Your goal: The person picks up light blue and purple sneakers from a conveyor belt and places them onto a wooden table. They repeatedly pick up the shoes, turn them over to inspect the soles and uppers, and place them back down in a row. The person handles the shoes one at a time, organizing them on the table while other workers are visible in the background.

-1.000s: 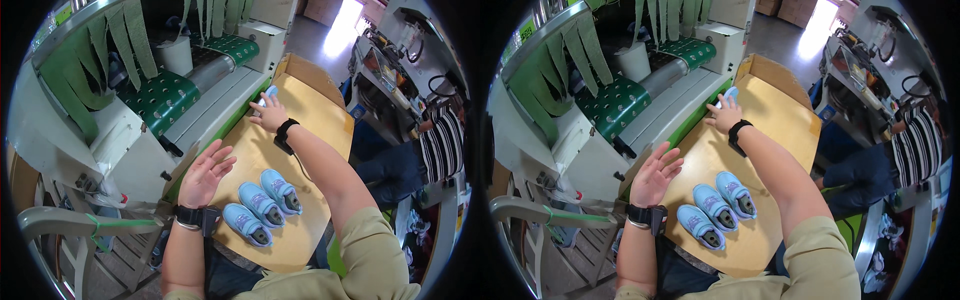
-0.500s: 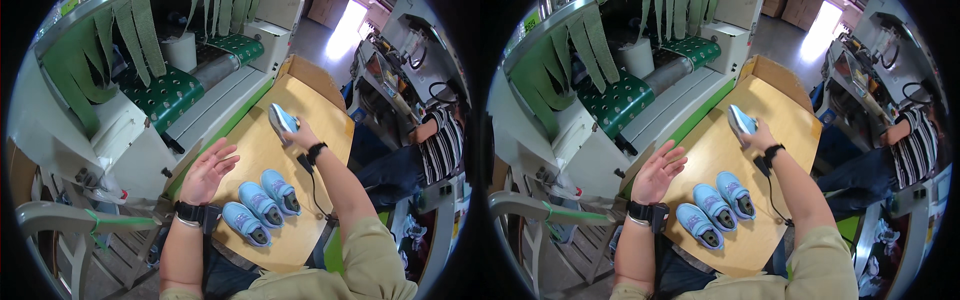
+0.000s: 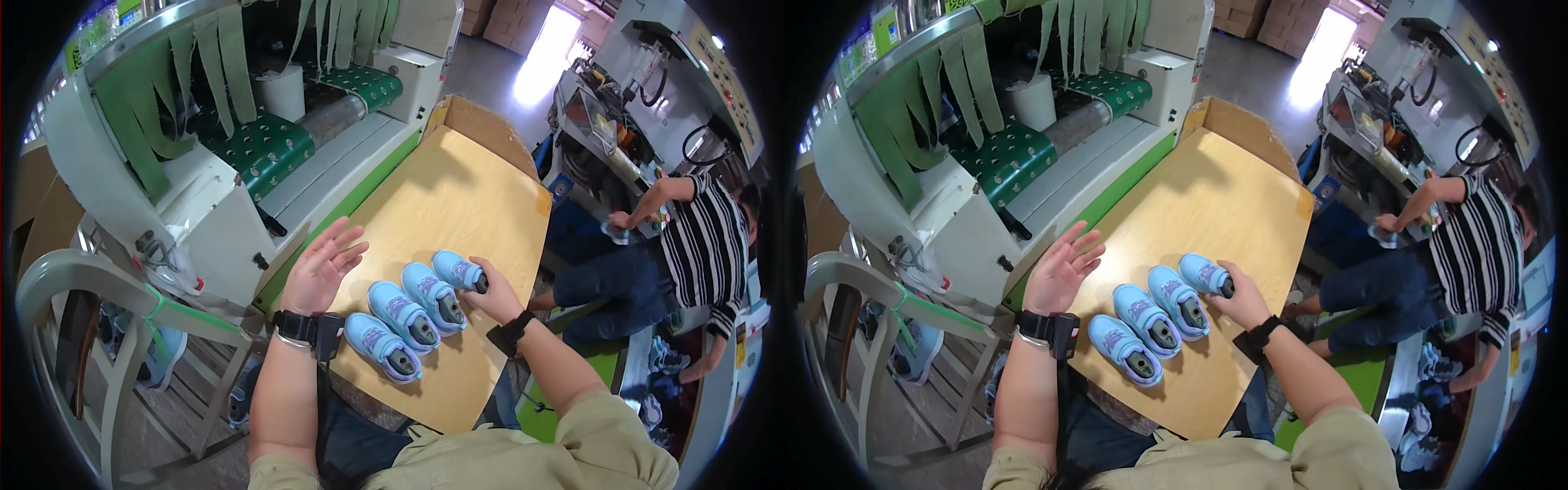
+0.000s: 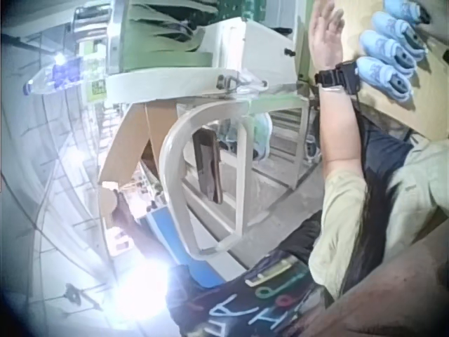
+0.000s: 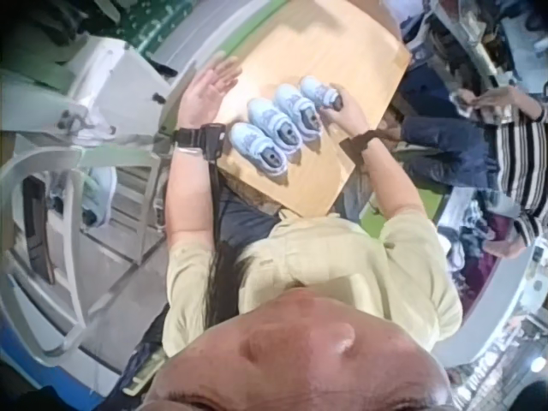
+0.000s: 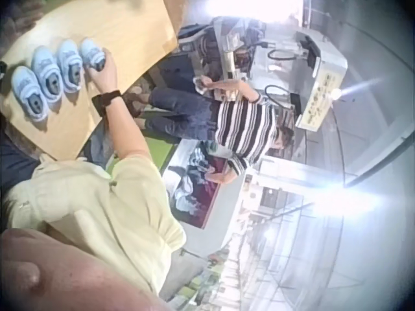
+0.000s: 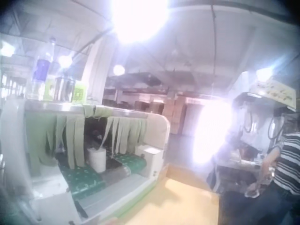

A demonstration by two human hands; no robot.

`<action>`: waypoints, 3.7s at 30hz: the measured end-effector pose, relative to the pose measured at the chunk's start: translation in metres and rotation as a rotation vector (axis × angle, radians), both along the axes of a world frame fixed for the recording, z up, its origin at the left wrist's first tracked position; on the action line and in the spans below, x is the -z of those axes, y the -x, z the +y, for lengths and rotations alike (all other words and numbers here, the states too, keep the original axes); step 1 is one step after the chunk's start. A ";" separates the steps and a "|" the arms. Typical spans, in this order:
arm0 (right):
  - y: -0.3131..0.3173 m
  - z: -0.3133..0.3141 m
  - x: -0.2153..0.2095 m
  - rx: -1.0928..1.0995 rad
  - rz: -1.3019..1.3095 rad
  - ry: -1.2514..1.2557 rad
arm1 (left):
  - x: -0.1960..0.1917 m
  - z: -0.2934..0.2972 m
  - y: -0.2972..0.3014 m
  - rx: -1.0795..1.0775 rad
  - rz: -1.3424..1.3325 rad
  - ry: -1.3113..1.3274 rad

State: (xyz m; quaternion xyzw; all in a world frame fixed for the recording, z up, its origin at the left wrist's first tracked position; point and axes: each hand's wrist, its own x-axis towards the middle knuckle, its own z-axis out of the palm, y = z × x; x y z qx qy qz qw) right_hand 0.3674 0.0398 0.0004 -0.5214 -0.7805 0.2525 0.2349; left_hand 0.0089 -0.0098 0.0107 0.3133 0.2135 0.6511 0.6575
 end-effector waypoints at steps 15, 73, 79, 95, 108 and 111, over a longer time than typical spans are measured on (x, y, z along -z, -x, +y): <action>0.044 -0.014 -0.005 -0.017 0.027 0.050 | -0.005 0.003 -0.008 0.008 -0.013 0.023; 0.022 0.027 0.011 0.084 0.047 -0.207 | -0.002 -0.001 -0.008 0.021 0.077 0.018; 0.019 0.031 0.011 0.100 0.027 -0.206 | 0.001 0.006 -0.009 0.004 0.062 0.044; 0.010 0.044 0.055 -0.021 0.128 -0.113 | 0.025 -0.006 -0.008 0.002 0.082 0.035; 0.027 0.036 0.041 0.027 0.292 -0.114 | 0.020 -0.005 -0.016 0.105 0.343 0.080; 0.030 0.036 0.037 0.081 0.173 -0.183 | 0.009 -0.008 -0.010 0.056 0.352 0.115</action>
